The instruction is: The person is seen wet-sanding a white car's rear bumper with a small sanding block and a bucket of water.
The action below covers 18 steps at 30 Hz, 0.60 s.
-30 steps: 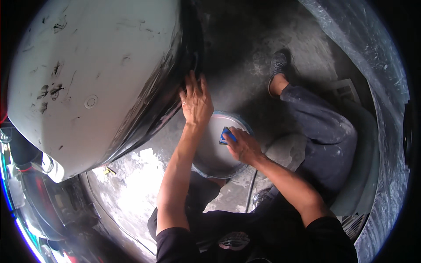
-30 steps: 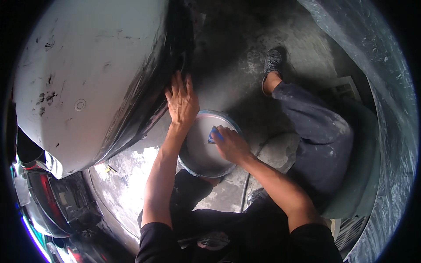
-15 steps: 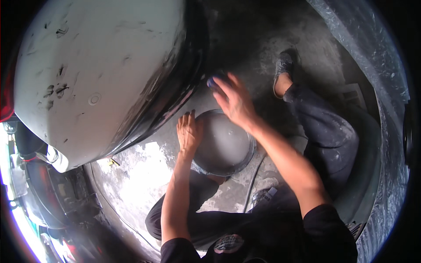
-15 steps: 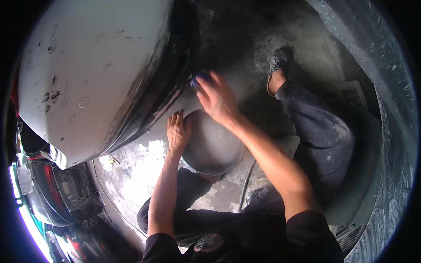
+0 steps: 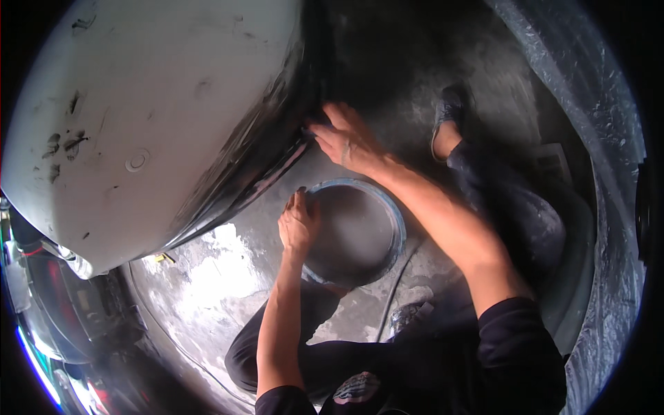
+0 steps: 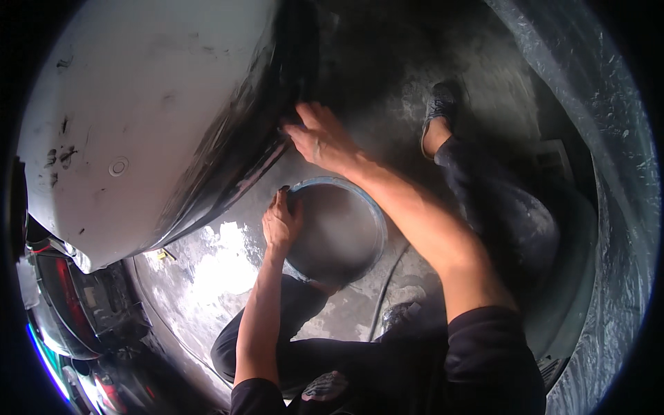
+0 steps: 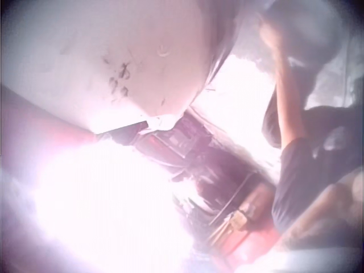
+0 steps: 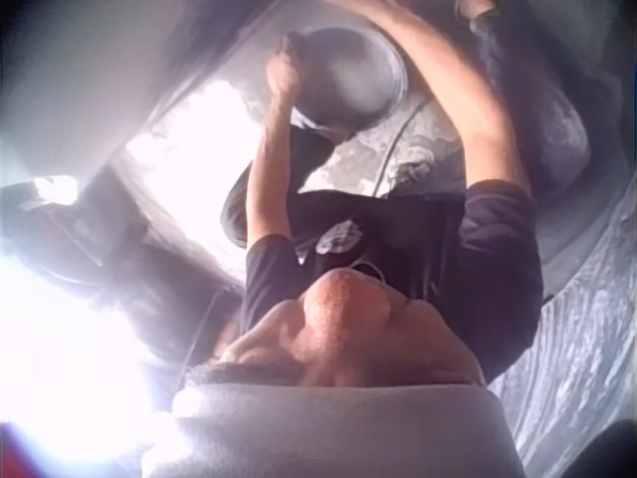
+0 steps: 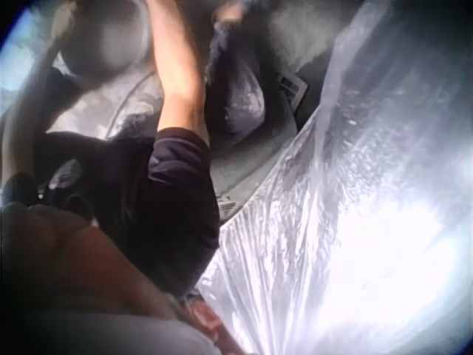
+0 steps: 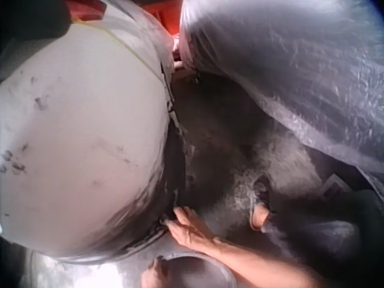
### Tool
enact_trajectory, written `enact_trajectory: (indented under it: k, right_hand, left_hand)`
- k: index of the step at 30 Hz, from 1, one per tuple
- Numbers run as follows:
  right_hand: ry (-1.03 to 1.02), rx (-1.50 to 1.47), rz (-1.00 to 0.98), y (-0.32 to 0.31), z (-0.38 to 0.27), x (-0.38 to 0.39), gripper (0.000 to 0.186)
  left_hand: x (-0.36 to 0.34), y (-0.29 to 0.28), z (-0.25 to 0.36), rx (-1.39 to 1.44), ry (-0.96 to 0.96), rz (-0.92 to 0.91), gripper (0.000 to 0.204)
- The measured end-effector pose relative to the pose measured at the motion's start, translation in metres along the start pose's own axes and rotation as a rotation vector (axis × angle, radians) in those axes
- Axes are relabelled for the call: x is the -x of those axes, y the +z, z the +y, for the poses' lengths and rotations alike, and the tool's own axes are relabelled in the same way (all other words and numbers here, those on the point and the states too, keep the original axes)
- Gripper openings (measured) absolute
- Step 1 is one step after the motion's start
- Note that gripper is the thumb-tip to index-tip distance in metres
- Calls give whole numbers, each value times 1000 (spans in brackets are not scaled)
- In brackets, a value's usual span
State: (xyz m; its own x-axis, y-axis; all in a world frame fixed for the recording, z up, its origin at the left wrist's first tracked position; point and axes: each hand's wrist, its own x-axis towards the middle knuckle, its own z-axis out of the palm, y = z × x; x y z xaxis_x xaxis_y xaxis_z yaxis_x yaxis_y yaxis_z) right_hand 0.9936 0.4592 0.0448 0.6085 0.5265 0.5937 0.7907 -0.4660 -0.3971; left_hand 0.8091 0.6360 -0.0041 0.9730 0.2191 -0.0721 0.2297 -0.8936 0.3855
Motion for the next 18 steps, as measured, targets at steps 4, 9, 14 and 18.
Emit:
enact_trajectory:
  k: [4, 9, 14, 18]
  right_hand:
    - [101, -5, 204, 11, -24, 4, 43]
    - [25, -12, 189, 14, -7, 7, 47]
    - [148, -49, 206, 20, -30, 10, 49]
    - [-8, -30, 179, 18, -11, 12, 49]
  left_hand:
    - [-4, 1, 0, -25, 23, 26, 44]
    - [-3, 0, 6, -22, 0, 6, 42]
    - [-4, 1, 0, -39, -8, 6, 43]
    - [-6, 1, 4, -22, -3, -2, 43]
